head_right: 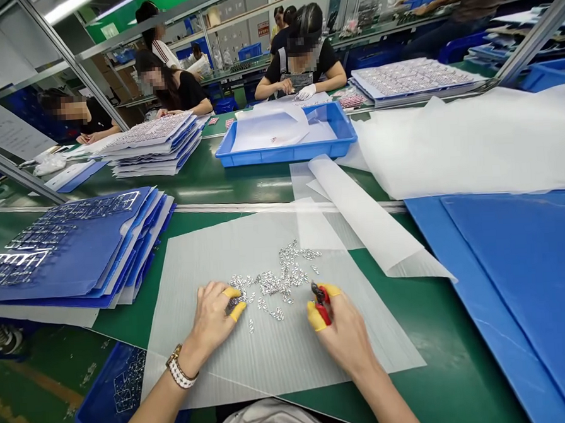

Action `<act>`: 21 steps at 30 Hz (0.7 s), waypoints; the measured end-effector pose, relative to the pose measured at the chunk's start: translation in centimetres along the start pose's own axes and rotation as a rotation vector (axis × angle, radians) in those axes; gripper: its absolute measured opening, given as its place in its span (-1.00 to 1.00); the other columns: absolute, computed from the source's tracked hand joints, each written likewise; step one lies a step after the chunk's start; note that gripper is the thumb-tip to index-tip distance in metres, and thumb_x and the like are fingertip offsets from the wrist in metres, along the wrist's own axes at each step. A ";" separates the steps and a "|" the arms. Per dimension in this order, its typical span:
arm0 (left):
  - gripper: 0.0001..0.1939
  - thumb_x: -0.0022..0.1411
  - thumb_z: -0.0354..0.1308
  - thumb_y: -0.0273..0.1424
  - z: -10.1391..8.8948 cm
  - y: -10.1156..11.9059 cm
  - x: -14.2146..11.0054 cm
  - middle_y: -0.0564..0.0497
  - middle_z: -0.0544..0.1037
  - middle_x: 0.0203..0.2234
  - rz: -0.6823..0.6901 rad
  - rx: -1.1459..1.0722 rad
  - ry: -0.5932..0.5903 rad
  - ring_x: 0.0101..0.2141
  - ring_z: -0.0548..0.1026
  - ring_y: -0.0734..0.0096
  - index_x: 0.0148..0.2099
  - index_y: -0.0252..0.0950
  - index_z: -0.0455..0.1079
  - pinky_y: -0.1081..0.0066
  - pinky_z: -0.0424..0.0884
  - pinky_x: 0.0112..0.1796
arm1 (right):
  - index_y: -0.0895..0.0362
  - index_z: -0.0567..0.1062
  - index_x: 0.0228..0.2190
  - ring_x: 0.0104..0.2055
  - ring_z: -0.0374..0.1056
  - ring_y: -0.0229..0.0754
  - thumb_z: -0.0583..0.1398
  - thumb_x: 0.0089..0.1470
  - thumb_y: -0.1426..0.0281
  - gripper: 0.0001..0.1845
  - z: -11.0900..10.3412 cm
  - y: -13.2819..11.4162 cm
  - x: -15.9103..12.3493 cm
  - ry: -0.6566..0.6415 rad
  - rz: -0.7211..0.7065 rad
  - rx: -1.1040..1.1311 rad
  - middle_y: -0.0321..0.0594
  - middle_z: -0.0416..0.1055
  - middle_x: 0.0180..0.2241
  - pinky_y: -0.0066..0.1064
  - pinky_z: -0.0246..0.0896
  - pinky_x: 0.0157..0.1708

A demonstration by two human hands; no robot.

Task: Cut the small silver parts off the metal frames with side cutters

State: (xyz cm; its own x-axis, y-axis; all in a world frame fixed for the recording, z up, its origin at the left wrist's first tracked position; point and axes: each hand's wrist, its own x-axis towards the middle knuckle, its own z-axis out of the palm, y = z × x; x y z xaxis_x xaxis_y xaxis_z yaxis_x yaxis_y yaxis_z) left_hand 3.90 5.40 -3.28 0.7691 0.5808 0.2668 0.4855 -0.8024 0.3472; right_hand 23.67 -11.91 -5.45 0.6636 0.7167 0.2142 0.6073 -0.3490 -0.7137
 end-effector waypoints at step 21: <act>-0.90 0.18 0.08 -0.44 1.3 0.7 0.6 0.01 0.46 -0.35 -0.054 0.049 0.003 -0.27 0.35 0.27 -0.24 -0.19 0.39 0.26 0.11 -0.25 | -0.05 0.11 0.13 -0.01 0.28 -0.04 0.06 0.16 0.21 -0.49 -1.0 0.9 -3.0 -0.107 -0.175 0.097 -0.14 0.30 0.00 -0.17 0.25 -0.08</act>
State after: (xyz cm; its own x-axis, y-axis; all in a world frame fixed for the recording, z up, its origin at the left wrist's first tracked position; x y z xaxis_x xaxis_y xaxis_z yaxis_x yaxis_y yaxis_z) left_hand 5.23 5.02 -4.07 0.7403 0.6235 0.2514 0.5457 -0.7758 0.3168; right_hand 22.64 -14.96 -6.07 0.4988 0.8229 0.2722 0.6608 -0.1578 -0.7337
